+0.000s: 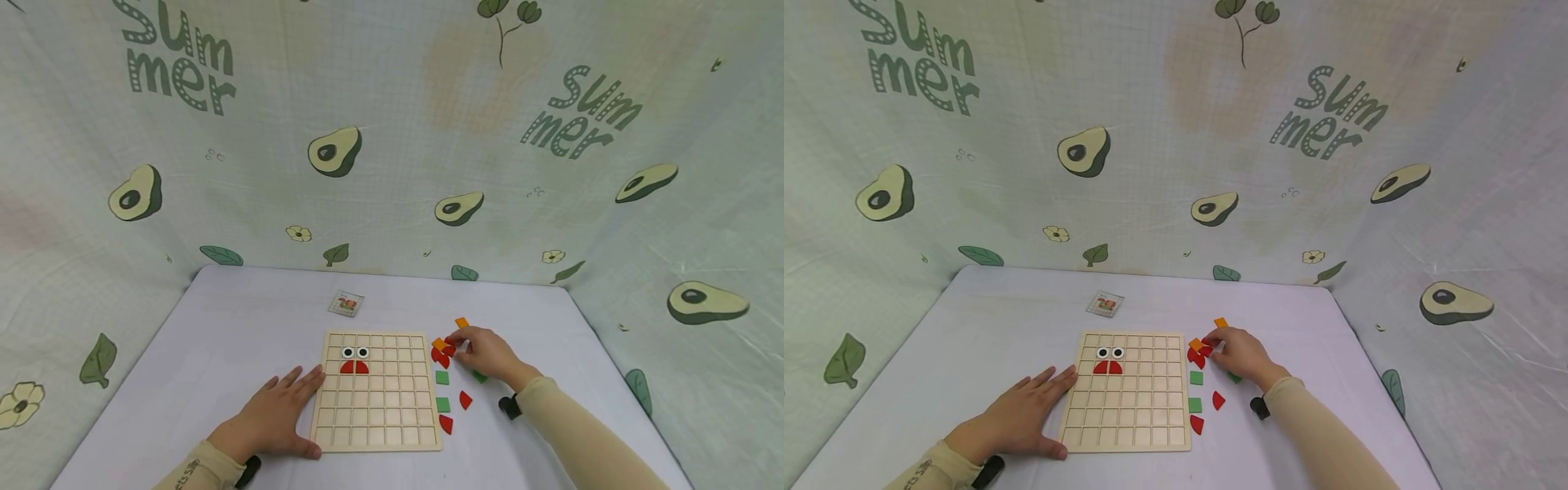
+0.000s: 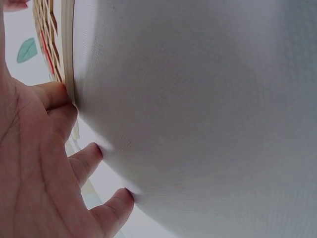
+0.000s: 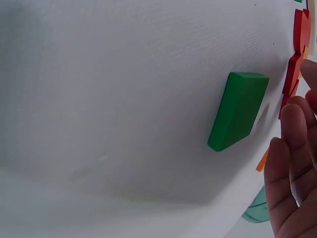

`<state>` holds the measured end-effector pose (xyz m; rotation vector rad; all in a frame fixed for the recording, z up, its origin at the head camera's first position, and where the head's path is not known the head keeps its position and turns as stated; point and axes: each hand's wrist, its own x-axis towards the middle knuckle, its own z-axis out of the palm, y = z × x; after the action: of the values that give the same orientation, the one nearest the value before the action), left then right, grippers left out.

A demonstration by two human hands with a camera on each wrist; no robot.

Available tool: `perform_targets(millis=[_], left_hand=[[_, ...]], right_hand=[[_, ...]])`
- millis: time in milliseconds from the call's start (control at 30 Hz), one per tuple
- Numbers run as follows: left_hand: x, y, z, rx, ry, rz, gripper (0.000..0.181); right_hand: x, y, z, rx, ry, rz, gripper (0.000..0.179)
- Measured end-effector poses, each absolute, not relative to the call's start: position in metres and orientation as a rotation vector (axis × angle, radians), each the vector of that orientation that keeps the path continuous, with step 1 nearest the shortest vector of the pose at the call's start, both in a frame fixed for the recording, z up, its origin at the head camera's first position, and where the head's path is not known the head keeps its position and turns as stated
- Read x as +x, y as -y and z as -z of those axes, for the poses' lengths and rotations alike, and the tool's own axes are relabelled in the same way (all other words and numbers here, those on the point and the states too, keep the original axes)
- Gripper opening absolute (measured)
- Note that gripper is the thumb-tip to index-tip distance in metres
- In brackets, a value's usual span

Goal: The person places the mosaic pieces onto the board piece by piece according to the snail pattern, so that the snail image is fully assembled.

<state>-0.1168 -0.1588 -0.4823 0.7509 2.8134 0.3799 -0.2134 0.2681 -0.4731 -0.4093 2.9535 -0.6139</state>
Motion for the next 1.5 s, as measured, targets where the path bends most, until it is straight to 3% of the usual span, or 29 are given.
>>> perform_targets(millis=[367, 1500], left_hand=[[-0.116, 0.158, 0.482, 0.746, -2.813, -0.391, 0.122], [-0.116, 0.158, 0.482, 0.735, -2.813, -0.375, 0.123]], right_hand=[[-0.213, -0.262, 0.475, -0.449, -2.995, 0.451, 0.019], [-0.212, -0.275, 0.478, -0.446, -2.951, 0.542, 0.022]])
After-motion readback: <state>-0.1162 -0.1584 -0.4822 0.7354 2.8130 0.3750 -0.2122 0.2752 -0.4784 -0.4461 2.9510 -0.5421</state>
